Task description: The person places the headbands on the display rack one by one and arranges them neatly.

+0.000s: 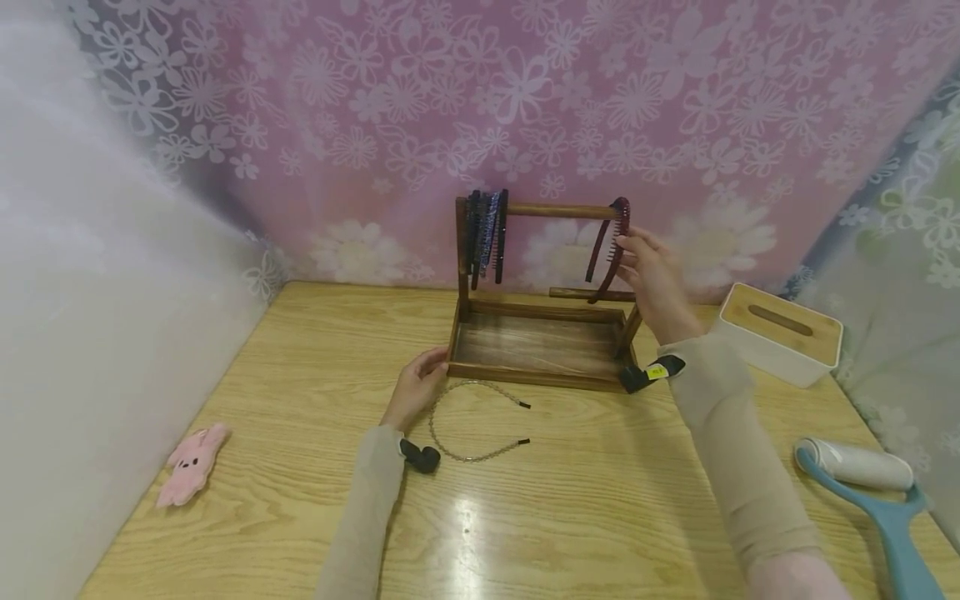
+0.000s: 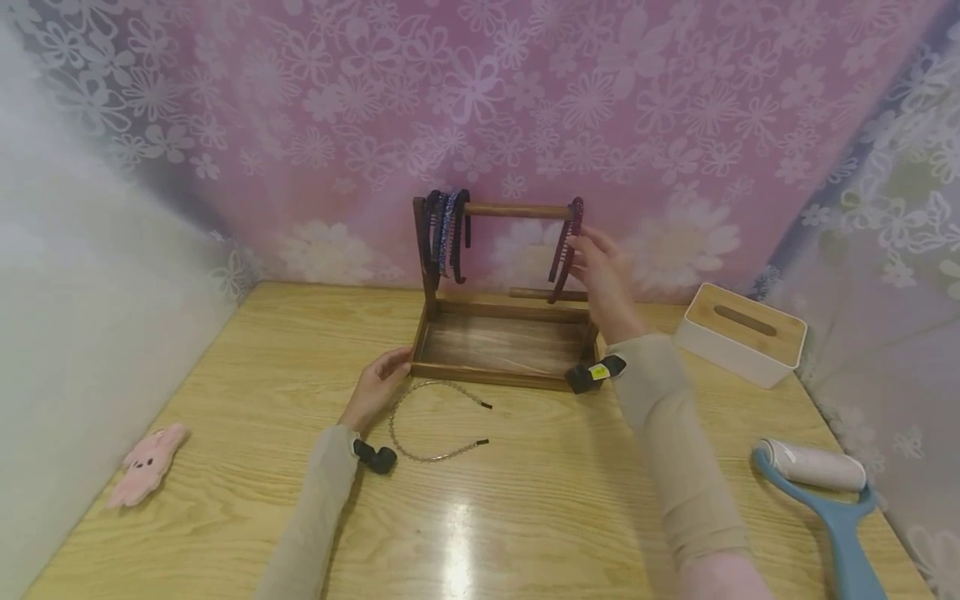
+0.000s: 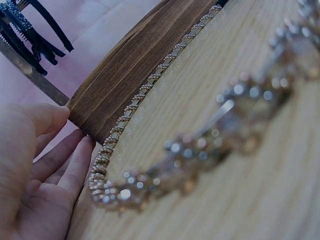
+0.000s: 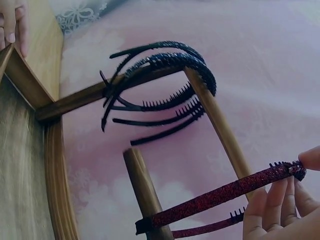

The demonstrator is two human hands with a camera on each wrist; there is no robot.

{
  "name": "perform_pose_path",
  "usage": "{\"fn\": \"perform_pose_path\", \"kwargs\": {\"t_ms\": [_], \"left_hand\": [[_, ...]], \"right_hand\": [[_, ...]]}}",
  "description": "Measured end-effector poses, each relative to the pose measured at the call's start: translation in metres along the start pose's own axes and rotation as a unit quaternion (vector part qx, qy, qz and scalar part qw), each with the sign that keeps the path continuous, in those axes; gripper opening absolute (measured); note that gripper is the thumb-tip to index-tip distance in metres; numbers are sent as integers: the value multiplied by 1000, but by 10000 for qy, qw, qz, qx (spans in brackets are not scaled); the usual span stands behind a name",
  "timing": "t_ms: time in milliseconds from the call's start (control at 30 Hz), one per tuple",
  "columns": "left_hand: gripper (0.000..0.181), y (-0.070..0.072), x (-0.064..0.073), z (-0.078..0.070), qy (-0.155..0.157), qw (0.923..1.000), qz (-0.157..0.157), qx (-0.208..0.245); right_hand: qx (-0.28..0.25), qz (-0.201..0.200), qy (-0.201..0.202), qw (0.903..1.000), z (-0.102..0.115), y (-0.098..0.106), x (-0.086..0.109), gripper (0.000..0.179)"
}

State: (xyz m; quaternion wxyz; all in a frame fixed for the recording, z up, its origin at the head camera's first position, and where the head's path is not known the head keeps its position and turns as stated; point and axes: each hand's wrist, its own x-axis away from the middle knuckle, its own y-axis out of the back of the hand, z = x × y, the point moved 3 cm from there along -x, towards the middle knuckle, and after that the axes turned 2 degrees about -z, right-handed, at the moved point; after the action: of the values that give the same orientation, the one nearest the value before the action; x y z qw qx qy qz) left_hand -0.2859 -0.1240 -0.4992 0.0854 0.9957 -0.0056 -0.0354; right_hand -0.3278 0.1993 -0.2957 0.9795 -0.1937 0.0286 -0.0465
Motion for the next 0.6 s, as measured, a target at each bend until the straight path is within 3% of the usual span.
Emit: {"fn": "perform_pose_path", "kwargs": {"t_ms": [133,367,600], "left_hand": [[37,0,-1,2,57,10000,57,15],[36,1,0,4,272,9996,64,-52],[36,1,-3,4,240,9997,48,-95]], "right_hand": [[426,27,-103,9990,-7,-10,-1,14],[1463,174,-182,9889,-21,-38,-1,46],[1990,679,-140,9775,-37,-65,-7,47]]}}
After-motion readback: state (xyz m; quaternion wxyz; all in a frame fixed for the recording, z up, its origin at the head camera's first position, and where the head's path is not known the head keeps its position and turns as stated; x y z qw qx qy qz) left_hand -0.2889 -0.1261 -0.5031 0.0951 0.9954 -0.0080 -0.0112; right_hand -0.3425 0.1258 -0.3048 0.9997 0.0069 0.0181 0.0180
